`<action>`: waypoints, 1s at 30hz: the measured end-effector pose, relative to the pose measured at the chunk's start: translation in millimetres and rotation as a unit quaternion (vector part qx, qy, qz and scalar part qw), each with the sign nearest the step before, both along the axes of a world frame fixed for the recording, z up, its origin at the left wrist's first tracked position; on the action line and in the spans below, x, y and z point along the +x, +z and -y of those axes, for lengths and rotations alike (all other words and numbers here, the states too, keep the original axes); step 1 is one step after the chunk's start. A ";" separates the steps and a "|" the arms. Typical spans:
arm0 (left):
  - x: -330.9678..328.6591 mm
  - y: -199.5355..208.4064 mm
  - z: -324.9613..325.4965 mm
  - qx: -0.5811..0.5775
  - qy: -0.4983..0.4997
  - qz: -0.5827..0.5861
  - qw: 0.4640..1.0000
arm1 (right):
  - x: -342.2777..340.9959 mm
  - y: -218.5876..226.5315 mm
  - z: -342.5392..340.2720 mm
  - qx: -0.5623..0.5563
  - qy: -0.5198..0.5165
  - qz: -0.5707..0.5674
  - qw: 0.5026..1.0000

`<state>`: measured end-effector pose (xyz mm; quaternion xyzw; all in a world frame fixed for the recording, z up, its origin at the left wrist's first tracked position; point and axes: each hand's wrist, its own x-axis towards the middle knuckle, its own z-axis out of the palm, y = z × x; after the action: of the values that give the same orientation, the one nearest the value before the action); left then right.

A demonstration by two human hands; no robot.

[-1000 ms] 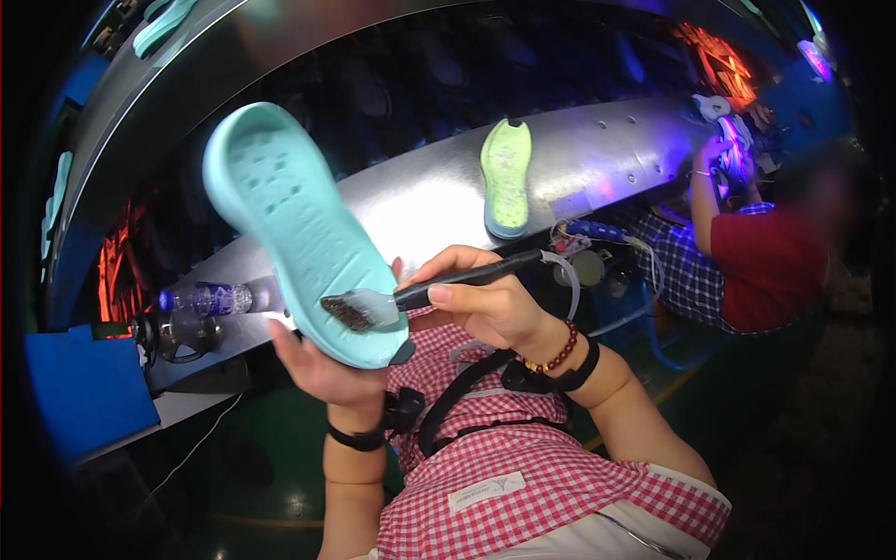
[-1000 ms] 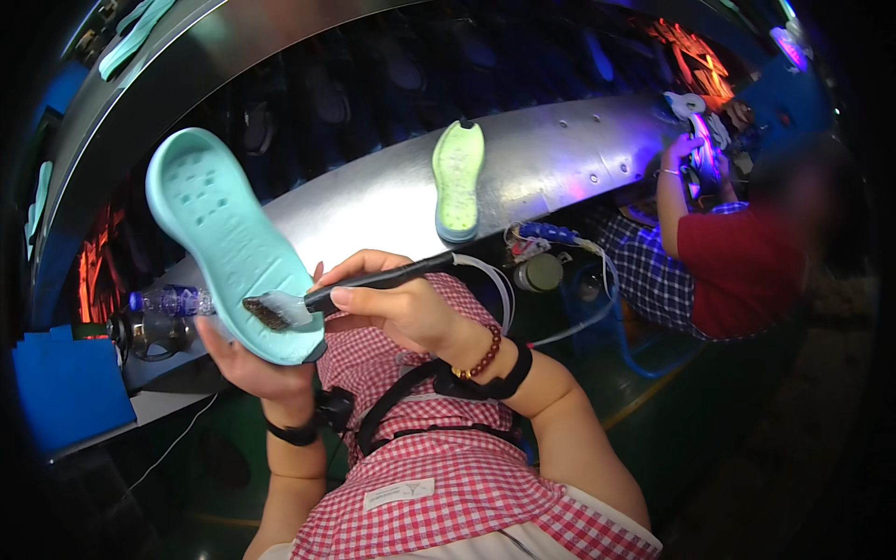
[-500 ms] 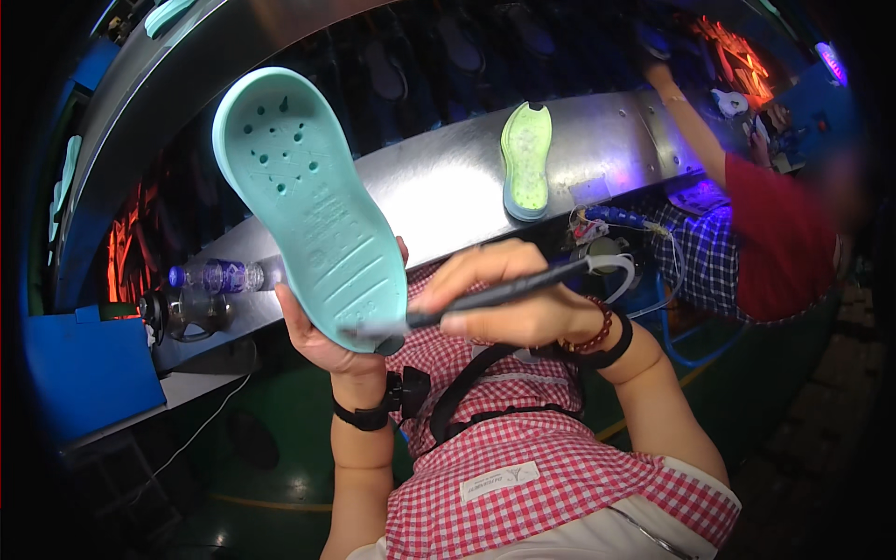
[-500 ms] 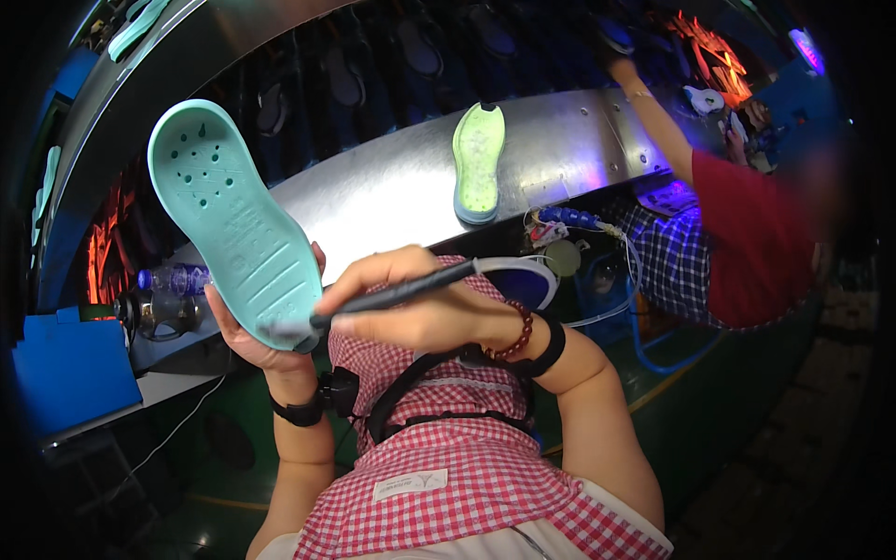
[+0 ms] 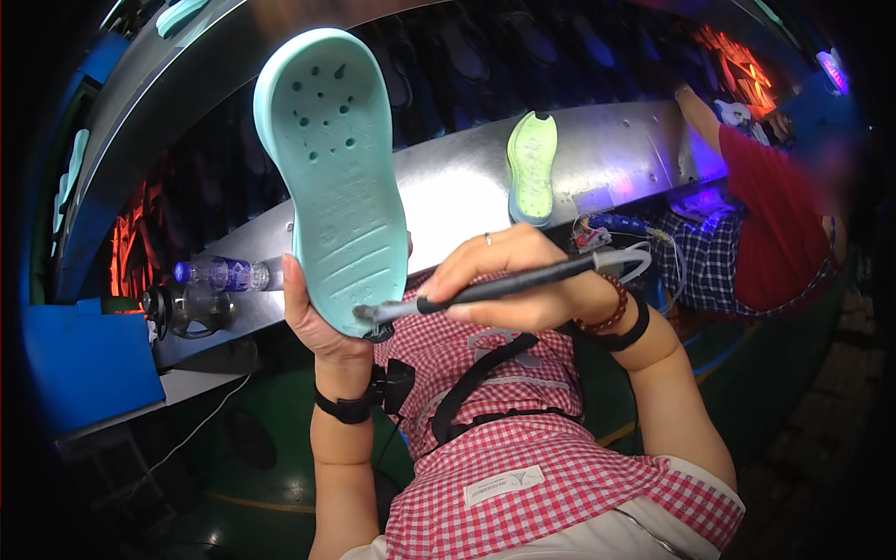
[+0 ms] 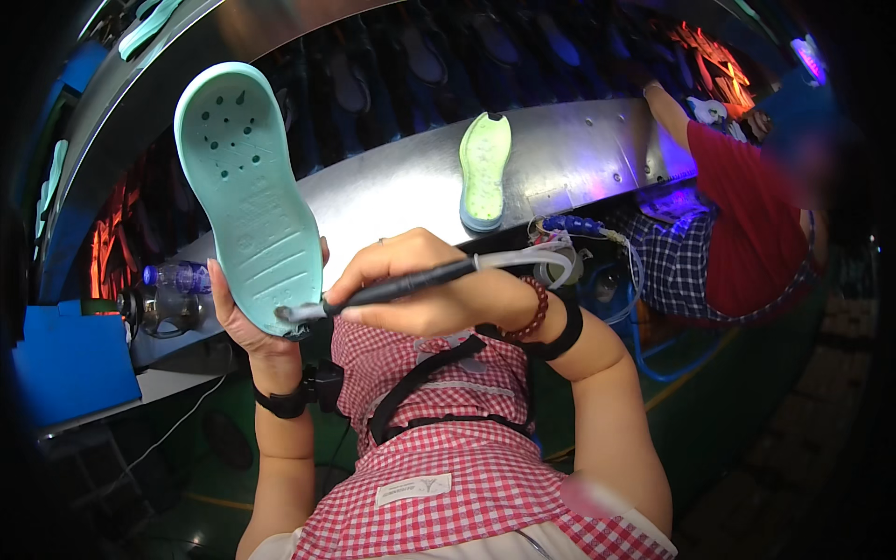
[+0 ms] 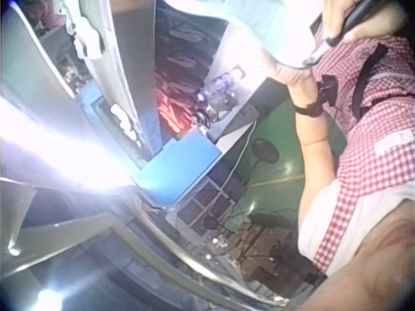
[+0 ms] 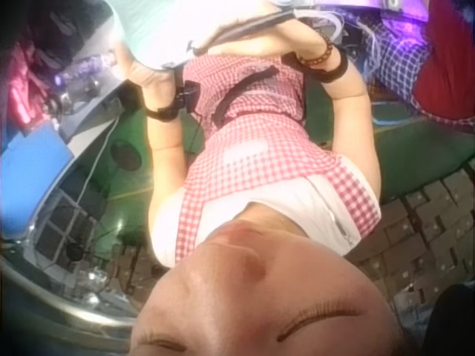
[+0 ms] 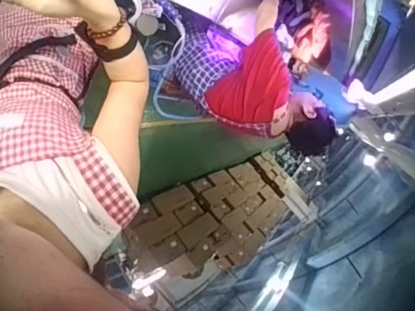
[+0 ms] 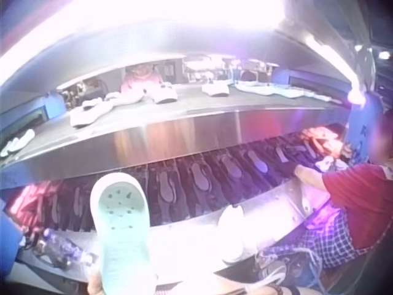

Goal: Applying liquid adhesive or primer to the interior of rubber shoe soles using a brush on a manufacturing assembly line.

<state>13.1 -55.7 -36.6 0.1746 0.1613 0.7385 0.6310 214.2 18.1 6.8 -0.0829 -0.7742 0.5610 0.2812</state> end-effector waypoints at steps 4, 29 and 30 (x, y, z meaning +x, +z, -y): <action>-11.7 3.9 -2.7 -0.034 -0.077 0.086 0.993 | -3.2 4.2 10.5 0.076 0.092 -0.059 0.991; -16.8 43.0 1.3 -0.194 -0.210 -0.230 0.930 | 37.3 31.7 -47.6 0.091 0.117 0.143 0.979; -12.2 36.1 -0.7 -0.183 -0.208 -0.183 0.943 | 35.2 29.4 -45.3 0.015 0.103 0.090 0.990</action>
<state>0.9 -55.0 -0.5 0.2177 0.3666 0.5035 0.7515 249.4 63.4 36.2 -0.0492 -0.8091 0.5655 0.1522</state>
